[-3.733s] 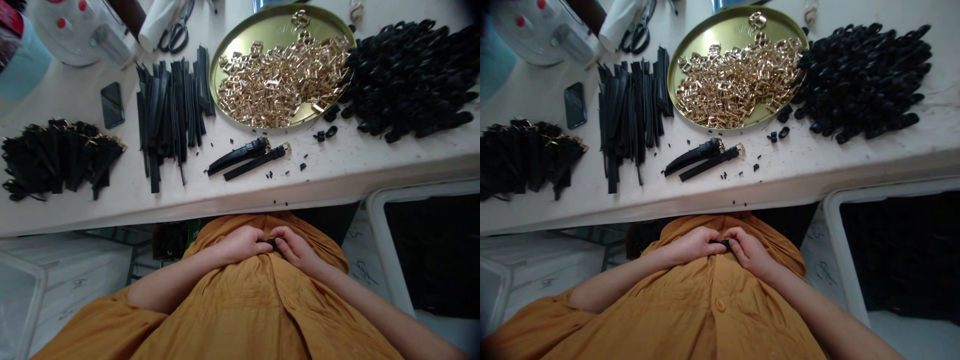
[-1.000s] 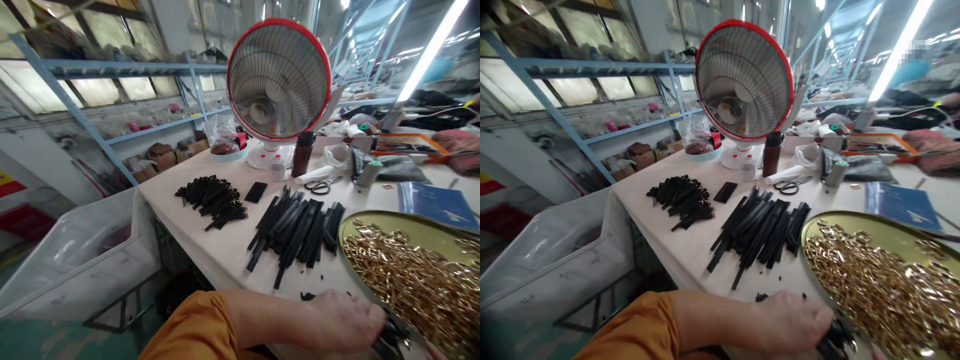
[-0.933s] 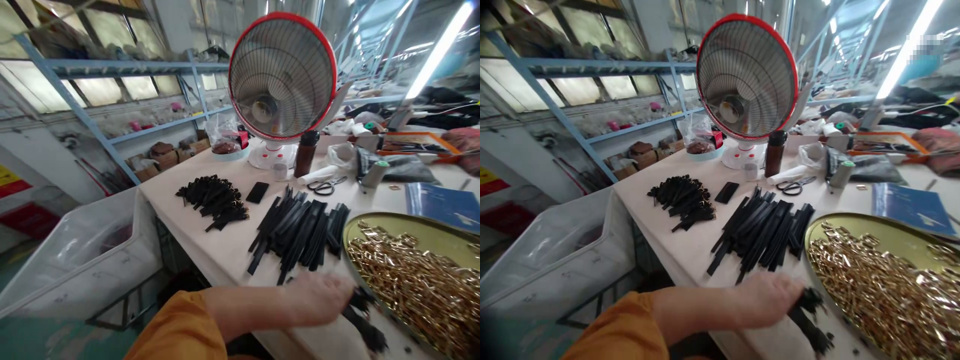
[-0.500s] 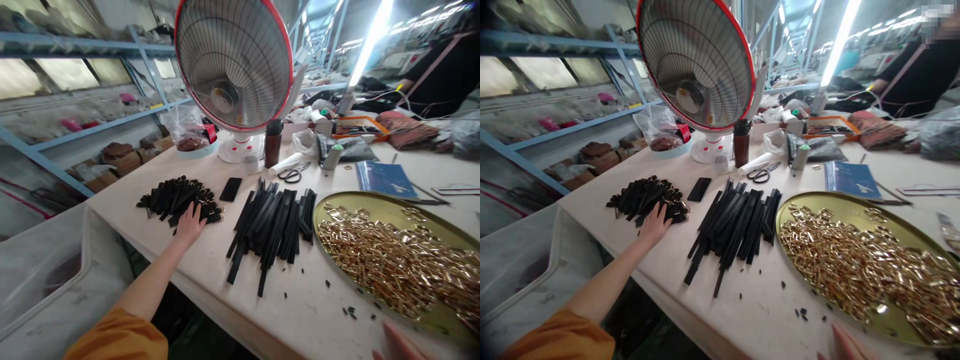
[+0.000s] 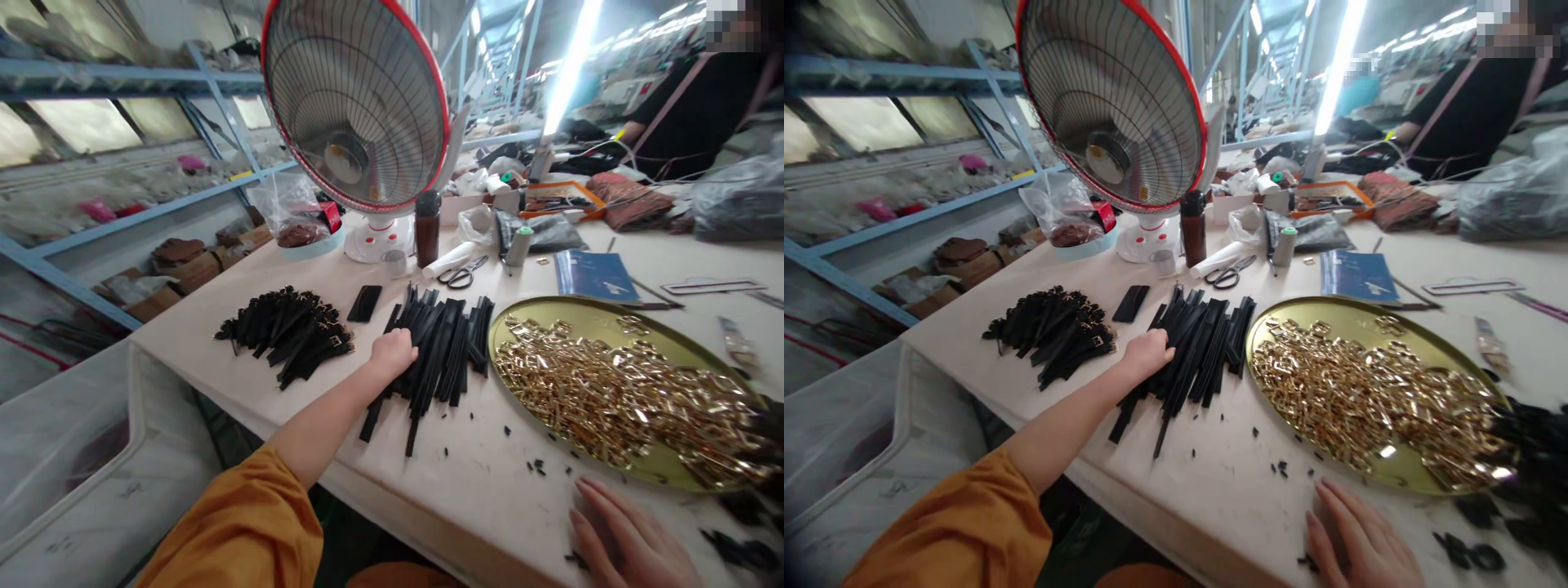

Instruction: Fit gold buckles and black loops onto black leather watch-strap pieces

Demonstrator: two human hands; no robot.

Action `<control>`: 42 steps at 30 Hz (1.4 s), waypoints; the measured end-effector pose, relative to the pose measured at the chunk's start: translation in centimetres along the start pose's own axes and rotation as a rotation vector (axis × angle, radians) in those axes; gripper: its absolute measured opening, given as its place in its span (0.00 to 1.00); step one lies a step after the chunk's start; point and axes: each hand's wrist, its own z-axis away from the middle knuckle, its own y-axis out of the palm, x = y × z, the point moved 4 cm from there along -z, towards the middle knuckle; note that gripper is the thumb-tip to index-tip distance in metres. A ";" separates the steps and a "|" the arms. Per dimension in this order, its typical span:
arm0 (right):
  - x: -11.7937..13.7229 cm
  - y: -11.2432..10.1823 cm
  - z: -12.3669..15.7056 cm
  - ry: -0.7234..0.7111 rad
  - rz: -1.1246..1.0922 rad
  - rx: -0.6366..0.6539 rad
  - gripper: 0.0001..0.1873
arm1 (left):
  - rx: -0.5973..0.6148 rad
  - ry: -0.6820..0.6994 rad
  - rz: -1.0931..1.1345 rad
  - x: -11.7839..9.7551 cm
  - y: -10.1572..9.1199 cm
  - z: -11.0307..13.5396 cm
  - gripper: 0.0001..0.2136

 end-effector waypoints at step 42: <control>-6.5 -10.1 1.0 0.590 -0.145 0.001 0.16 | 1.634 -0.490 1.880 -21.9 4.6 17.7 0.15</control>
